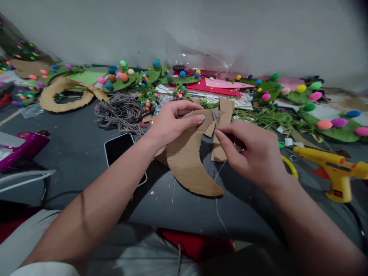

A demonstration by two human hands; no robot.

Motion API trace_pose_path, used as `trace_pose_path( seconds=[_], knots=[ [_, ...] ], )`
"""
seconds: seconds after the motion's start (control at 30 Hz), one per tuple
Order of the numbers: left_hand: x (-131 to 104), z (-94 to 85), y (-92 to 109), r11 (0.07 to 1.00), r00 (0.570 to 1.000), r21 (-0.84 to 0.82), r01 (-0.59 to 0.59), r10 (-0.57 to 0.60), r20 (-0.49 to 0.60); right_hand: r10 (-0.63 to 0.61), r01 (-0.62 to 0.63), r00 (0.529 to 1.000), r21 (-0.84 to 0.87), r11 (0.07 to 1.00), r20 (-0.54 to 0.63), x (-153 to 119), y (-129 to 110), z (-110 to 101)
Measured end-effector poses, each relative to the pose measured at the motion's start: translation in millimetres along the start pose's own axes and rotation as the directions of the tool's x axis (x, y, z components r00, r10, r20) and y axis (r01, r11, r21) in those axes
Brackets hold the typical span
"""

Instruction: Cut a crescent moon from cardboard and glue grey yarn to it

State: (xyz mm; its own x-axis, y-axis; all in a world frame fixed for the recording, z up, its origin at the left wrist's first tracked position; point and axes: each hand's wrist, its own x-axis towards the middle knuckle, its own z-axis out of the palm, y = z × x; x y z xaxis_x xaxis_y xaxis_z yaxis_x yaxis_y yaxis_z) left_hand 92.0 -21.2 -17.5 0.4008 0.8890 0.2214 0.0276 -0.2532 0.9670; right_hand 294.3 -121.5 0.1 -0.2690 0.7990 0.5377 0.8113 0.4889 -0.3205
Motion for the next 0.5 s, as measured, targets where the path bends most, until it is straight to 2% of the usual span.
trace_pose_path(
  seconds=[0.3,0.43,0.5],
  knots=[
    [2,-8.7,1,0.990,1.000,-0.138,0.017,-0.020,-0.018,0.059,-0.079,0.991,0.177,0.981,0.118,0,16,17],
    [1,-8.0,4,0.981,0.998,-0.192,0.009,0.002,0.060,0.085,-0.126,0.987,0.316,0.940,0.138,-1,23,25],
    [-1,-7.4,5,0.979,0.992,-0.199,0.042,-0.018,0.122,0.109,-0.154,0.984,0.367,0.917,0.141,-1,28,26]
  ],
)
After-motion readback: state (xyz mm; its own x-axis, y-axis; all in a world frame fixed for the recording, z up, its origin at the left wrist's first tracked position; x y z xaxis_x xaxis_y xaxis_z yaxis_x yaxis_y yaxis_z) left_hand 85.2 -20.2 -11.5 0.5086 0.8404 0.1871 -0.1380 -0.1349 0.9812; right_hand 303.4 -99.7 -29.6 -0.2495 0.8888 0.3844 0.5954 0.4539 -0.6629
